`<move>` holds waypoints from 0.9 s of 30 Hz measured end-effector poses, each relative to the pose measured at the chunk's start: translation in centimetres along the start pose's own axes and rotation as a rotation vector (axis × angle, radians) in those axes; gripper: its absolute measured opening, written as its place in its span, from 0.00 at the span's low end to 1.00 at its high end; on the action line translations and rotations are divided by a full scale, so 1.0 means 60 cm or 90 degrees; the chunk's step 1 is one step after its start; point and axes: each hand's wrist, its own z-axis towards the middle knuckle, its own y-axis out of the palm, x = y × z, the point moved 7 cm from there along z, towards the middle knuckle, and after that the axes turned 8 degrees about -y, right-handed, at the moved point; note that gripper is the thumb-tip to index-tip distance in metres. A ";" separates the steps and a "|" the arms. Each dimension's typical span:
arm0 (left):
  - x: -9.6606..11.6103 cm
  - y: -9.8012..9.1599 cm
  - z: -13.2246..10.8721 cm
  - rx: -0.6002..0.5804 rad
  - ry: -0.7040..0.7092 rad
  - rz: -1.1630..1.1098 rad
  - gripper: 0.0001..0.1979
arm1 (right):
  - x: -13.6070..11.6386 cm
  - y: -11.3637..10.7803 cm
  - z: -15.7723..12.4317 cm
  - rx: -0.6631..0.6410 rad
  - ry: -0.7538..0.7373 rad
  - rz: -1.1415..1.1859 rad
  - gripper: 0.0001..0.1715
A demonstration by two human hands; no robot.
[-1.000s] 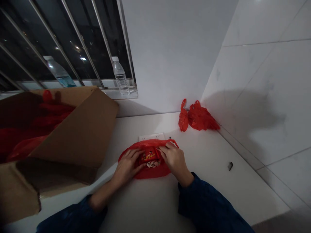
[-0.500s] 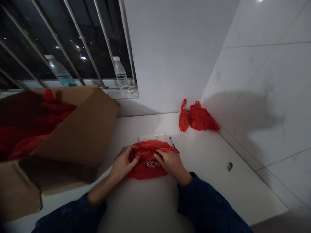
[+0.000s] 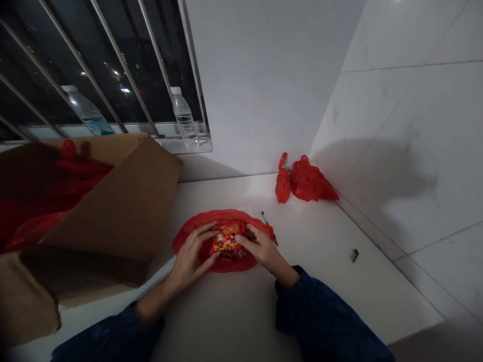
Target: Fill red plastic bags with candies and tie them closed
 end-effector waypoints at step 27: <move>-0.047 0.028 0.008 0.034 -0.359 -0.614 0.21 | -0.015 0.007 -0.002 -0.002 -0.037 0.041 0.18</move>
